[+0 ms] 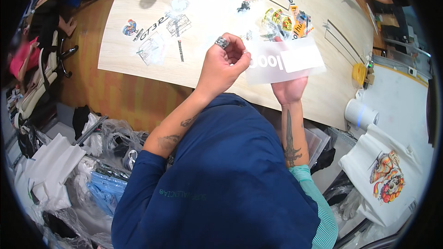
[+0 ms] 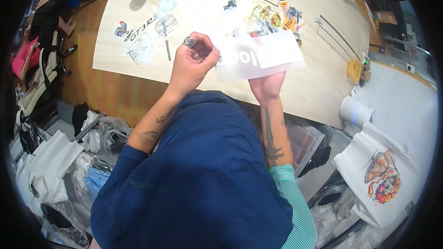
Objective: The person uses scissors to cut out Porsche logo stickers from a sheet, then peels the backing and arranges the stickers on a table. They handle multiple stickers and organize them into a stack.
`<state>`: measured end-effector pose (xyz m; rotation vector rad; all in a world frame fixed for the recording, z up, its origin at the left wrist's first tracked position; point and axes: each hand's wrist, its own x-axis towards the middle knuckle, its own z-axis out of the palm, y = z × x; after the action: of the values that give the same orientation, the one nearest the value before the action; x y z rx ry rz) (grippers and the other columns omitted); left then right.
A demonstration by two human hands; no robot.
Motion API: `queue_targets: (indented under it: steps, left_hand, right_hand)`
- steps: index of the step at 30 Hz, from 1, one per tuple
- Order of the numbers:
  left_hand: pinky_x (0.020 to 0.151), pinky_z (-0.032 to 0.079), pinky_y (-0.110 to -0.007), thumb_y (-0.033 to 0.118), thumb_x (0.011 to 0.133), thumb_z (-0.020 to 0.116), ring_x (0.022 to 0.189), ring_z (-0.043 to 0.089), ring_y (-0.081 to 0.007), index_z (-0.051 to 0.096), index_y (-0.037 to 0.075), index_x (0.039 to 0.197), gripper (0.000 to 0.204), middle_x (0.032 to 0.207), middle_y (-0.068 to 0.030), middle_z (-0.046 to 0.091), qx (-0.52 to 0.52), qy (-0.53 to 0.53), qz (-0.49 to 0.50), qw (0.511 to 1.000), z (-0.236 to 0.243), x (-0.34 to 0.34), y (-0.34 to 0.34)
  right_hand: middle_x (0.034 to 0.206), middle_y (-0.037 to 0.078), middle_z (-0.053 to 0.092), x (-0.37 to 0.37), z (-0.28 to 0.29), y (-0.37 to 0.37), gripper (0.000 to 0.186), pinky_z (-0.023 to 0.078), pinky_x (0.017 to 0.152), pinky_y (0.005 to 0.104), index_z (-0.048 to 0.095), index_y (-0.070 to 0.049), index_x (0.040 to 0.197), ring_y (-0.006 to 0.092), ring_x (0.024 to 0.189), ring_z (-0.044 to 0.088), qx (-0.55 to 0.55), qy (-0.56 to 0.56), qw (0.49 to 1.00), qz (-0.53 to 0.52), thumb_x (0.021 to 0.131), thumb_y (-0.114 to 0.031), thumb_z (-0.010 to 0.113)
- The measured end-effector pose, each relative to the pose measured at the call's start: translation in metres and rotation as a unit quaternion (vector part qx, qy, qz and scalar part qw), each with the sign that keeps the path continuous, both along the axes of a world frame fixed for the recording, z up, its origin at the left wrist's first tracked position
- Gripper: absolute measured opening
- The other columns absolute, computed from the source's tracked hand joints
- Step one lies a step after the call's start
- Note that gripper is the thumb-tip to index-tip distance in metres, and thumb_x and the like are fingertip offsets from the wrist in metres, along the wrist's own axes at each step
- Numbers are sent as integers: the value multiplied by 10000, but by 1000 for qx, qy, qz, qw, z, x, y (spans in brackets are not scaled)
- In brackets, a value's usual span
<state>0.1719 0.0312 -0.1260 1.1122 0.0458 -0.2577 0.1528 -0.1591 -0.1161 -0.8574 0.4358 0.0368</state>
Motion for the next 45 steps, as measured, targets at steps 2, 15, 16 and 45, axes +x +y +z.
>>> queue_targets:
  steps: [2, 15, 16, 45]
  left_hand:
    - [659, 474, -202, 31, 917, 666, 753, 557, -27, 557, 33, 997, 136, 838, 10, 589, 11, -2, 19, 1000, 9, -2, 3]
    - [751, 494, -226, 34, 940, 659, 839, 590, -64, 560, 24, 1095, 184, 905, -20, 618, 56, -70, 82, 993, 43, -12, 16]
    - [750, 494, -227, 37, 942, 661, 842, 589, -63, 560, 25, 1096, 184, 906, -18, 617, 58, -76, 92, 991, 45, -12, 16]
    - [961, 584, -372, -200, 747, 654, 1167, 655, -342, 755, 43, 907, 308, 1439, -296, 484, 127, -360, 156, 911, 91, -26, 51]
  right_hand:
    - [1452, 169, 493, -9, 5, -8, 849, 526, 975, 464, 334, 4, 1514, 286, 1275, 552, 28, -83, 996, 17, 996, -667, 291]
    - [944, 87, 686, -17, 43, -31, 173, 479, 533, 260, 649, 17, 1080, 118, 649, 594, -204, -140, 969, 16, 1009, -131, 594]
    - [886, 69, 671, -15, 45, -31, 171, 454, 514, 251, 651, 10, 1073, 104, 628, 573, -200, -137, 970, 7, 1011, -137, 590]
    - [1425, 191, 494, 9, 112, -27, 865, 475, 1065, 405, 257, -12, 1537, 320, 1282, 550, 156, -214, 961, 76, 922, -469, 659]
